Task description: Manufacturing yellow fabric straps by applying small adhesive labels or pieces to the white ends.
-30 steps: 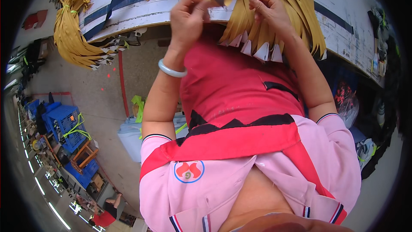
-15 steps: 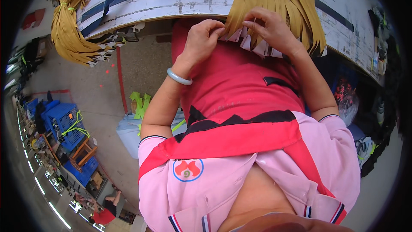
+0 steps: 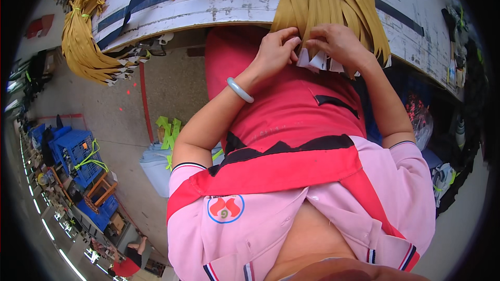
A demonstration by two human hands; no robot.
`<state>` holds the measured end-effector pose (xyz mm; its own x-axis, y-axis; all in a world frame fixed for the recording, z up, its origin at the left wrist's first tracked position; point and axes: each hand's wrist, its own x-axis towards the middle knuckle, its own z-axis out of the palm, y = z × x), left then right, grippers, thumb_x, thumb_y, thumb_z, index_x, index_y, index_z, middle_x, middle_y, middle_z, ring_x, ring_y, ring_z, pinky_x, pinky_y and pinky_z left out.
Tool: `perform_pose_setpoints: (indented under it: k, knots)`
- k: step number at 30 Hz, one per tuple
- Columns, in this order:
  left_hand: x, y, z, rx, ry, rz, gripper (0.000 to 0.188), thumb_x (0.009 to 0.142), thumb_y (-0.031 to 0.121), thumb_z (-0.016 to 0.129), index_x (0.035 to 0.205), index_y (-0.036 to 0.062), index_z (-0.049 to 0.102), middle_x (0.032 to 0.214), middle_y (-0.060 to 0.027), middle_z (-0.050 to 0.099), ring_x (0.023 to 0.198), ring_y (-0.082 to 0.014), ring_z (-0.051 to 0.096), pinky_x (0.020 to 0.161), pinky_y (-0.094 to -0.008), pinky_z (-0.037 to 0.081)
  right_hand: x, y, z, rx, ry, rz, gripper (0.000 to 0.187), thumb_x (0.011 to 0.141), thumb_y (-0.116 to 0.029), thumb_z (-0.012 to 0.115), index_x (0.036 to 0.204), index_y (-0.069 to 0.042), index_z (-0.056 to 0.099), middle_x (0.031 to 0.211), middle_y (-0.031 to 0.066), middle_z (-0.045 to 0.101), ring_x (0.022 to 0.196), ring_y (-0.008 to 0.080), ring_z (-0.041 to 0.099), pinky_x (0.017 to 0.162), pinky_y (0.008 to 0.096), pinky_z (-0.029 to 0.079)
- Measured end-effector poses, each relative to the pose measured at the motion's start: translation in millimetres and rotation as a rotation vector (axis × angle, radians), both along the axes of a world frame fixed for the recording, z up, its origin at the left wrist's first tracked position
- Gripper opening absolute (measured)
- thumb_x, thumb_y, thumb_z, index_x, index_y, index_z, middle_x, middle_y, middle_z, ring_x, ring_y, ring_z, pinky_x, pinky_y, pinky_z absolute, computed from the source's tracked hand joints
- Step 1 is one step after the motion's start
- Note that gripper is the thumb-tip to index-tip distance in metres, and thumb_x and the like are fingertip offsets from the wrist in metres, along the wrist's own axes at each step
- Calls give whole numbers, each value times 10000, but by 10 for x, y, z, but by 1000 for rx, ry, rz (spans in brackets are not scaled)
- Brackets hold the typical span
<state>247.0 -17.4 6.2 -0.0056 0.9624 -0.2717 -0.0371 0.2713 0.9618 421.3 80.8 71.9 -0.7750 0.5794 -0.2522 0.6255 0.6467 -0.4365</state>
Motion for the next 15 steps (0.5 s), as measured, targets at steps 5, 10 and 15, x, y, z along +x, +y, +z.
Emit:
perform_pose_setpoints:
  k: [5,10,15]
  knots:
    - [82,179,-113,-64,-219,111,268,953,166,622,1116,-45,652,781,-68,675,574,-102,625,506,-215,493,53,-7,-75,-35,73,29,226,888,-282,624,947,-69,670,896,137,659,876,341,628,761,416,494]
    - [58,169,-66,-3,-237,156,263,970,142,584,1152,-39,642,824,-84,700,560,-97,620,490,-201,488,99,-14,-92,-72,116,-18,196,877,-255,631,911,-63,661,887,136,657,874,340,627,759,418,492]
    - [103,82,-31,-108,-252,124,322,988,145,554,1239,-56,575,822,-93,699,555,-110,625,482,-211,495,154,0,-110,-73,155,1,192,875,-244,630,912,-57,652,884,146,652,864,347,623,753,422,490]
